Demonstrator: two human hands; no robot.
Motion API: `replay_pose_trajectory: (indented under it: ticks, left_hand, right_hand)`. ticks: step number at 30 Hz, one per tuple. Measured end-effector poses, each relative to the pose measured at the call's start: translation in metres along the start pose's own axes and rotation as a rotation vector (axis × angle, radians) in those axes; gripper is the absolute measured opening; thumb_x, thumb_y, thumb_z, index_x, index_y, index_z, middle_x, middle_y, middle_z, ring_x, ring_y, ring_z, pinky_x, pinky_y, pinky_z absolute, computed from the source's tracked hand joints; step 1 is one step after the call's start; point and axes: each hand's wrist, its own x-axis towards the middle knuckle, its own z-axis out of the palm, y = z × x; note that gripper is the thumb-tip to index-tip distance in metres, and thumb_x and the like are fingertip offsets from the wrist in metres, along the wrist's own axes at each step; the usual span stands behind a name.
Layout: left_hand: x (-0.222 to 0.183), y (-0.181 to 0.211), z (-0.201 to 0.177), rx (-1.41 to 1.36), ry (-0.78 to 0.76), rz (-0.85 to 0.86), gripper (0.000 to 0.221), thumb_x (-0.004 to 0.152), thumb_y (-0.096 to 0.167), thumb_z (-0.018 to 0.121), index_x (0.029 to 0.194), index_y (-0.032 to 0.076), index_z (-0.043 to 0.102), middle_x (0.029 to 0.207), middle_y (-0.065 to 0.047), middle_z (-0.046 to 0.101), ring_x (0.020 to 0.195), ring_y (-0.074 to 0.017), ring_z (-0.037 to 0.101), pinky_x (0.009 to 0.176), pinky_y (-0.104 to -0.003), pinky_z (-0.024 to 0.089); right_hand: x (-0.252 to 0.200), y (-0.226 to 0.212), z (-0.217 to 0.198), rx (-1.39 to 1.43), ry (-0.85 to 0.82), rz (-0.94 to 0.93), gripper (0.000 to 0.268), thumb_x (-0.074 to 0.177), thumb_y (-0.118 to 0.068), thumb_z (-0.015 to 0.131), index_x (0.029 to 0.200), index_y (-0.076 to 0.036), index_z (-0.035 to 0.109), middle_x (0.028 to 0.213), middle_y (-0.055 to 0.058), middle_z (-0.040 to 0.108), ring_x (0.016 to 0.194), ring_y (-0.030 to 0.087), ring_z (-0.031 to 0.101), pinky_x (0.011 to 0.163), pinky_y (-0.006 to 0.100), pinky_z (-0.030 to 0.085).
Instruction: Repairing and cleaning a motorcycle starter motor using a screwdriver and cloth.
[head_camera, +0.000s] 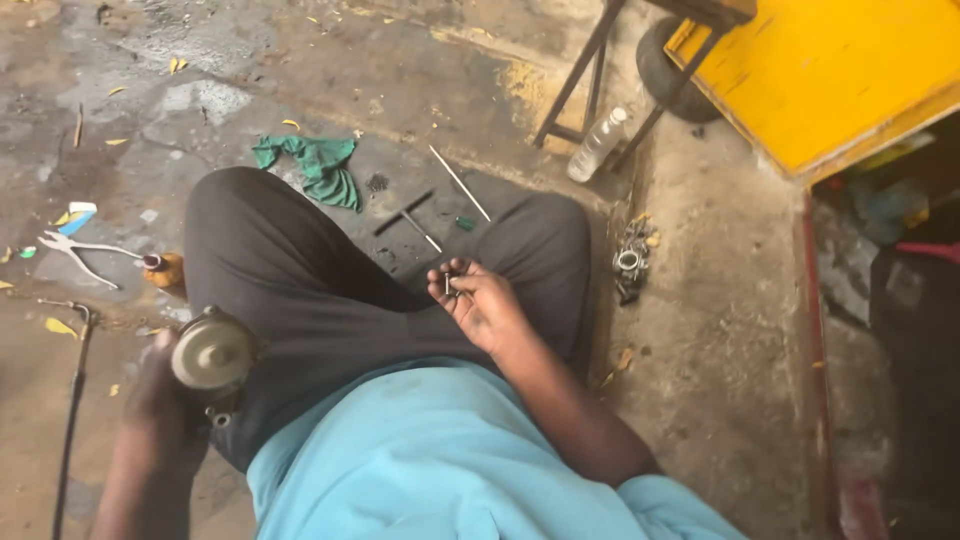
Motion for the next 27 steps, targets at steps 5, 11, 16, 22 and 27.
replay_pose_trajectory:
  ticks: [5, 11, 16, 22, 27]
  left_hand:
    - [0.032, -0.009, -0.006, 0.552, 0.352, -0.055, 0.049, 0.09, 0.044, 0.072, 0.122, 0.007, 0.073, 0.1, -0.011, 0.073, 0.076, -0.0191, 0.069, 0.06, -0.036, 0.056]
    - [0.075, -0.03, 0.006, 1.096, 0.312, 0.201, 0.062, 0.081, 0.066, 0.081, 0.115, 0.015, 0.077, 0.098, -0.007, 0.076, 0.087, -0.0201, 0.072, 0.077, -0.039, 0.057]
    - [0.085, -0.01, 0.03, 1.366, 0.13, 0.089, 0.068, 0.075, 0.066, 0.081, 0.12, 0.016, 0.073, 0.102, -0.015, 0.072, 0.094, -0.0318, 0.072, 0.083, -0.046, 0.057]
    - [0.096, -0.033, 0.018, 1.571, -0.075, 0.324, 0.079, 0.066, 0.06, 0.09, 0.127, 0.016, 0.067, 0.126, -0.012, 0.062, 0.108, -0.0369, 0.067, 0.087, -0.05, 0.055]
    - [0.094, -0.036, -0.001, 1.471, -0.079, 0.293, 0.089, 0.06, 0.052, 0.093, 0.137, 0.019, 0.063, 0.128, -0.013, 0.059, 0.112, -0.0372, 0.065, 0.092, -0.049, 0.054]
  right_hand:
    - [0.004, 0.011, -0.013, 0.005, -0.121, 0.011, 0.029, 0.083, 0.017, 0.052, 0.108, 0.005, 0.062, 0.11, 0.021, 0.067, 0.109, 0.033, 0.068, 0.102, 0.043, 0.059]
    - [-0.002, -0.013, -0.003, 0.046, 0.017, 0.062, 0.03, 0.088, 0.014, 0.055, 0.116, 0.005, 0.06, 0.12, 0.018, 0.067, 0.125, 0.034, 0.067, 0.107, 0.04, 0.054]
    - [0.029, -0.01, -0.003, 0.047, -0.055, 0.119, 0.019, 0.099, -0.003, 0.059, 0.117, 0.002, 0.06, 0.125, 0.024, 0.07, 0.118, 0.03, 0.07, 0.101, 0.037, 0.058]
    - [0.057, -0.001, 0.018, -0.165, -0.12, 0.117, 0.015, 0.104, -0.021, 0.067, 0.109, -0.007, 0.067, 0.105, 0.013, 0.072, 0.087, 0.021, 0.072, 0.071, 0.032, 0.061]
    - [0.077, 0.024, 0.043, -0.242, -0.228, 0.245, 0.012, 0.108, -0.019, 0.072, 0.109, -0.008, 0.067, 0.093, 0.005, 0.066, 0.075, 0.015, 0.065, 0.064, 0.03, 0.055]
